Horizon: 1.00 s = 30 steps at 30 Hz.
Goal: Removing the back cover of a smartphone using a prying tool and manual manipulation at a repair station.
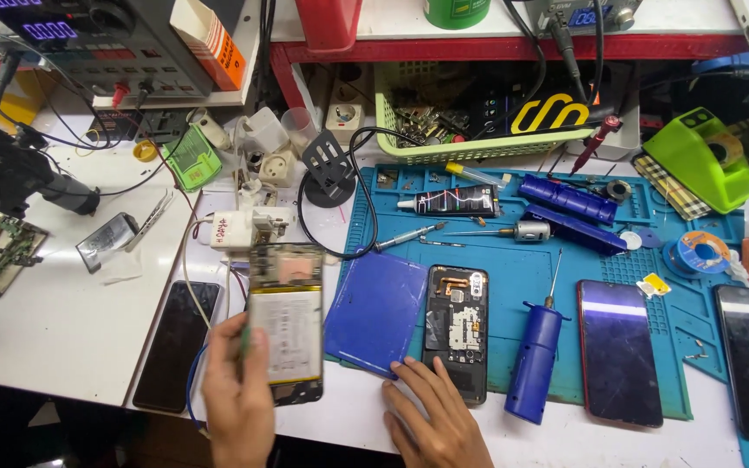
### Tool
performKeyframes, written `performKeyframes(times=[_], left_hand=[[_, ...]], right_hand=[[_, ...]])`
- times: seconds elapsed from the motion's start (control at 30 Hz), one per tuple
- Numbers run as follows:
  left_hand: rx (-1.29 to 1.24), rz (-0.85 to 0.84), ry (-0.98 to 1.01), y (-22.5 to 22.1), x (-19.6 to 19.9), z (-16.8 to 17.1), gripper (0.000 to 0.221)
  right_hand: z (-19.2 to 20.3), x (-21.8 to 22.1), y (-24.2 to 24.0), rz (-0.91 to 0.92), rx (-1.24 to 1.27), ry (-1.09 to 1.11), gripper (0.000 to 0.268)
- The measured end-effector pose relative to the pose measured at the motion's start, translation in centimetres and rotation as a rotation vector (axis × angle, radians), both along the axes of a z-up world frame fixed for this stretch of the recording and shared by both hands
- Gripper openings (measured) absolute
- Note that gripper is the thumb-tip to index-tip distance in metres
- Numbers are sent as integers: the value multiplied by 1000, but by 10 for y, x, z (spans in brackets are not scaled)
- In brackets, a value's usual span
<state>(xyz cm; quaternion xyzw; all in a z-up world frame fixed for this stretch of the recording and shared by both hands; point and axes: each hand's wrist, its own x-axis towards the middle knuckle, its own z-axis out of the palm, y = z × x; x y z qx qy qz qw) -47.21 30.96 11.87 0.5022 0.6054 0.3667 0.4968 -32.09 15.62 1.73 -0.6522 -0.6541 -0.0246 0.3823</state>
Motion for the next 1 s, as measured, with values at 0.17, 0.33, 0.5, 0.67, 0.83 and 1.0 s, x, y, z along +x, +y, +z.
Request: performKeyframes(times=[0.17,0.33,0.5,0.67,0.83,1.0], left_hand=[[69,135,-10,2,-34,15,30],[139,200,-53,0,-58,-6,34],[21,174,-57,-4,-69,-20,36],[-60,157,-41,-8,-68,-15,36],[-78,74,-48,-9,-74,-21,43],[-63,6,-134,-10,-75,-45,40]], right_hand=[[17,6,15,-41,-96,-66,50],[10,13,29,-67,-208,-246,55],[10,12,27,-64,-120,-443,46],[37,16,27,-84,-17,-421,39],[61,16,37,-161,107,-273,33],[75,16,43,-264,202,-198,21]])
